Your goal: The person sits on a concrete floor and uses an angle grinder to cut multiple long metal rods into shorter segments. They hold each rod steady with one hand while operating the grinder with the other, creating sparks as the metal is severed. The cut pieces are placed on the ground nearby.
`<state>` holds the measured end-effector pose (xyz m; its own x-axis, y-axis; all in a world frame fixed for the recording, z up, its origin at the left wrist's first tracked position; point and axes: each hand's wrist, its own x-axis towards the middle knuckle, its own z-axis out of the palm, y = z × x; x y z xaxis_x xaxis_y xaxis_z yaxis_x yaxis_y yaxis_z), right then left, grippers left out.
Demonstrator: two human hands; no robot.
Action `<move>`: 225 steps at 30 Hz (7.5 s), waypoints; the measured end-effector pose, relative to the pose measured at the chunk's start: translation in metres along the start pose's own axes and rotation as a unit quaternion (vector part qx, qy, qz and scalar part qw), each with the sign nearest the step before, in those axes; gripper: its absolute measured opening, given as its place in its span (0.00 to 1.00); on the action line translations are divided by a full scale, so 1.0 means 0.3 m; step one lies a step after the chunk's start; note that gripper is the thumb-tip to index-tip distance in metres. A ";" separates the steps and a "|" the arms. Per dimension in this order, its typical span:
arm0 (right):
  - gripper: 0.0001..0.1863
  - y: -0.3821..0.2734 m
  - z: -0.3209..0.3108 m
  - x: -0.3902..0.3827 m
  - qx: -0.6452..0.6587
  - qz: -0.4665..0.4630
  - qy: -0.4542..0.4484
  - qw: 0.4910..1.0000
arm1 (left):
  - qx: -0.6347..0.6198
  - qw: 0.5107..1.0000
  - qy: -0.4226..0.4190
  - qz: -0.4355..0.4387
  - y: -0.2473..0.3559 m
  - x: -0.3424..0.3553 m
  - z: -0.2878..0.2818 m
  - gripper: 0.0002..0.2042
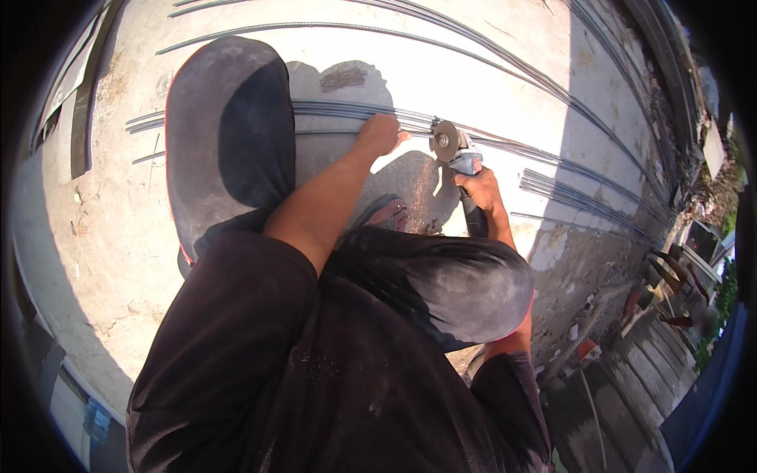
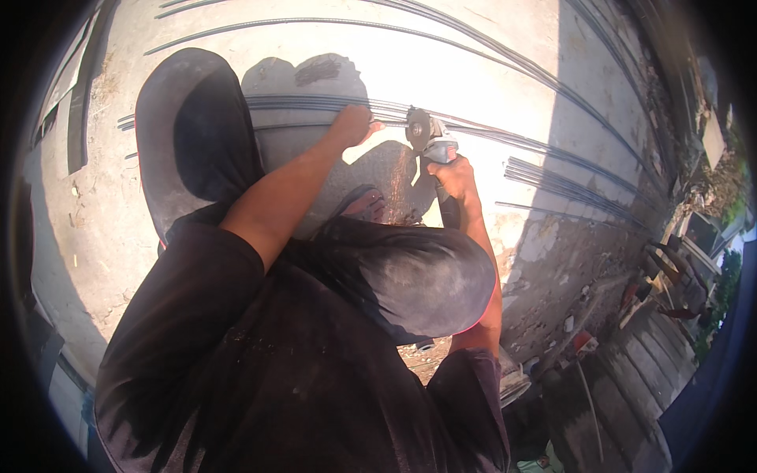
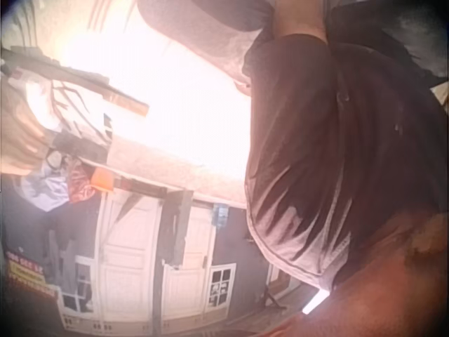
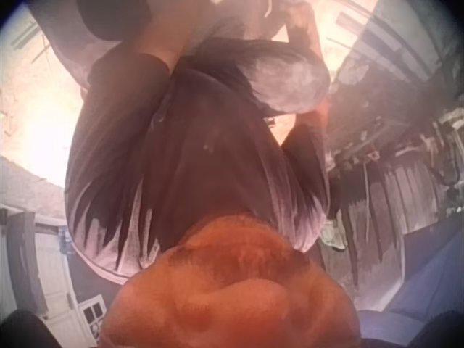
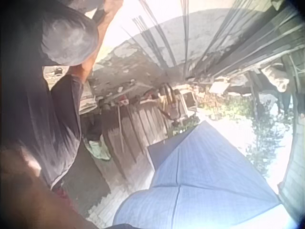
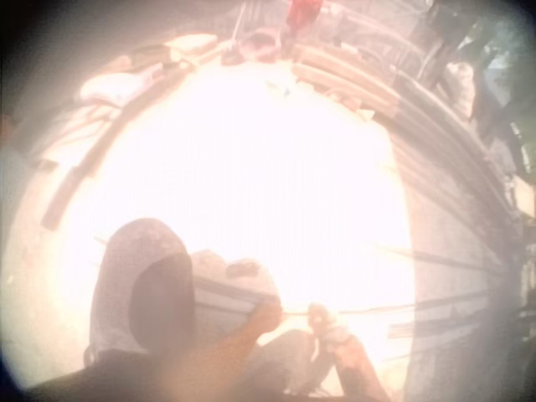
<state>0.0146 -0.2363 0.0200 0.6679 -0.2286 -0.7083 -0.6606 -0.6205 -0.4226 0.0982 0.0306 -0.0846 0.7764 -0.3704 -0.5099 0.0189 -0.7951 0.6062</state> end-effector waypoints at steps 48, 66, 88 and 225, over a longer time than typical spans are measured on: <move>0.22 0.137 0.044 -0.186 0.246 0.048 0.024 0.968 | -0.001 1.000 -0.014 -0.010 0.034 -0.004 -0.028 0.23; 0.21 0.215 -0.072 -0.394 0.434 0.038 0.176 0.883 | 0.022 0.962 0.151 0.226 0.411 0.132 -0.650 0.21; 0.15 0.274 0.056 -0.444 0.500 0.056 0.183 0.845 | 0.105 0.935 0.214 0.264 0.966 0.125 -1.214 0.25; 0.23 -0.010 0.012 0.106 0.100 -0.002 -0.004 0.995 | 0.068 0.997 0.030 -0.001 -0.003 0.076 -0.062 0.20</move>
<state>0.0367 -0.2392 -0.0033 0.6692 -0.2201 -0.7098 -0.7130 -0.4592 -0.5298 0.1275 0.0317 -0.0854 0.8123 -0.3437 -0.4711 -0.0632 -0.8549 0.5149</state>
